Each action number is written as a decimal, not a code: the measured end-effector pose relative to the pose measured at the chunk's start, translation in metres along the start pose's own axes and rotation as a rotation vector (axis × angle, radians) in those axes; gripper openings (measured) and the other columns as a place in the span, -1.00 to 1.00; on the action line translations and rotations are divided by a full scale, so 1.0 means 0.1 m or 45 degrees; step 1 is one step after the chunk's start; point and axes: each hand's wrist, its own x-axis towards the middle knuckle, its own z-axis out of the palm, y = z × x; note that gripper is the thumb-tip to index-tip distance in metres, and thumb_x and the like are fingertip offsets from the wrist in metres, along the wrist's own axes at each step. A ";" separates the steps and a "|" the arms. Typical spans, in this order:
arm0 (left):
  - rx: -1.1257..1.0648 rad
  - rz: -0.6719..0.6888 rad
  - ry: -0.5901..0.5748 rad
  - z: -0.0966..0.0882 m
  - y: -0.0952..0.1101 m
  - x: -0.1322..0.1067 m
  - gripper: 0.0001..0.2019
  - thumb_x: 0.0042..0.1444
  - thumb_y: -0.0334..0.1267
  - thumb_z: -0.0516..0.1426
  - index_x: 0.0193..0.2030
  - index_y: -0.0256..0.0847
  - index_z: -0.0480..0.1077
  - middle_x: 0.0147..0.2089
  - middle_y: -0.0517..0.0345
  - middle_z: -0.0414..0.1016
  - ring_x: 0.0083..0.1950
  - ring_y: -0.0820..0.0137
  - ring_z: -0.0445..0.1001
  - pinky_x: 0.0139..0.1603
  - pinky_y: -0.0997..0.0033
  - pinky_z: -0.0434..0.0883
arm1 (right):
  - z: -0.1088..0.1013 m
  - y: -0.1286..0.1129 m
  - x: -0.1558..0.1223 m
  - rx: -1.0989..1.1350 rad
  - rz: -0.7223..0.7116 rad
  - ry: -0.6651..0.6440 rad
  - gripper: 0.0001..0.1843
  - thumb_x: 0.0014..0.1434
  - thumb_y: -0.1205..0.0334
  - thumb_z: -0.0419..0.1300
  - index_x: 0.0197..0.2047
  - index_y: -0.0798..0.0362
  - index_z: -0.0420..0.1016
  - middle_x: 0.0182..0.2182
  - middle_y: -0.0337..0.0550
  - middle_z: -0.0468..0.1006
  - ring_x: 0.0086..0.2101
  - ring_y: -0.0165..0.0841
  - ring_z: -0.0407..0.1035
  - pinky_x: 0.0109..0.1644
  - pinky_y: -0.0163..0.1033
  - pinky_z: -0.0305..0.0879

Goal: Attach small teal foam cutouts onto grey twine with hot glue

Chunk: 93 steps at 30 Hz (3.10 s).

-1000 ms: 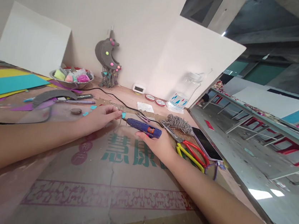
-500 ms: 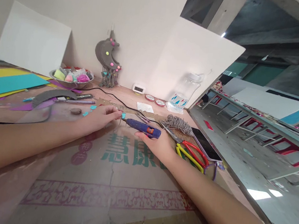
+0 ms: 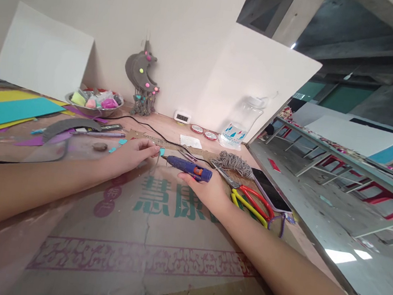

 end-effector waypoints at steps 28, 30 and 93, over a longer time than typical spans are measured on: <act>-0.029 0.010 -0.019 0.00 0.00 0.01 -0.74 0.09 -0.06 0.02 -0.42 -0.22 0.34 -0.41 0.23 0.39 -0.39 0.45 0.31 -0.37 0.47 0.21 | -0.01 0.00 0.00 -0.052 0.008 -0.010 -0.58 -0.02 -0.04 0.27 -0.13 0.00 0.49 -0.19 -0.15 0.60 -0.15 -0.18 0.48 -0.03 -0.10 0.39; -0.024 0.008 -0.019 0.00 0.00 0.01 -0.73 0.09 -0.06 0.02 -0.41 -0.22 0.35 -0.40 0.23 0.40 -0.40 0.45 0.31 -0.37 0.47 0.21 | -0.01 0.02 0.00 -0.084 0.000 0.000 -0.59 -0.02 -0.05 0.27 -0.14 -0.01 0.50 -0.22 -0.16 0.61 -0.16 -0.16 0.48 -0.04 -0.08 0.40; -0.216 0.125 0.106 0.02 -0.01 0.01 -0.71 0.13 -0.03 0.02 -0.34 -0.23 0.35 -0.37 0.21 0.40 -0.31 0.42 0.34 -0.27 0.44 0.27 | 0.31 -0.38 0.21 0.662 0.318 -0.397 -0.59 -0.02 0.07 0.28 -0.14 0.11 0.37 -0.61 -0.37 0.37 -0.68 -0.57 0.17 -0.58 -0.41 0.19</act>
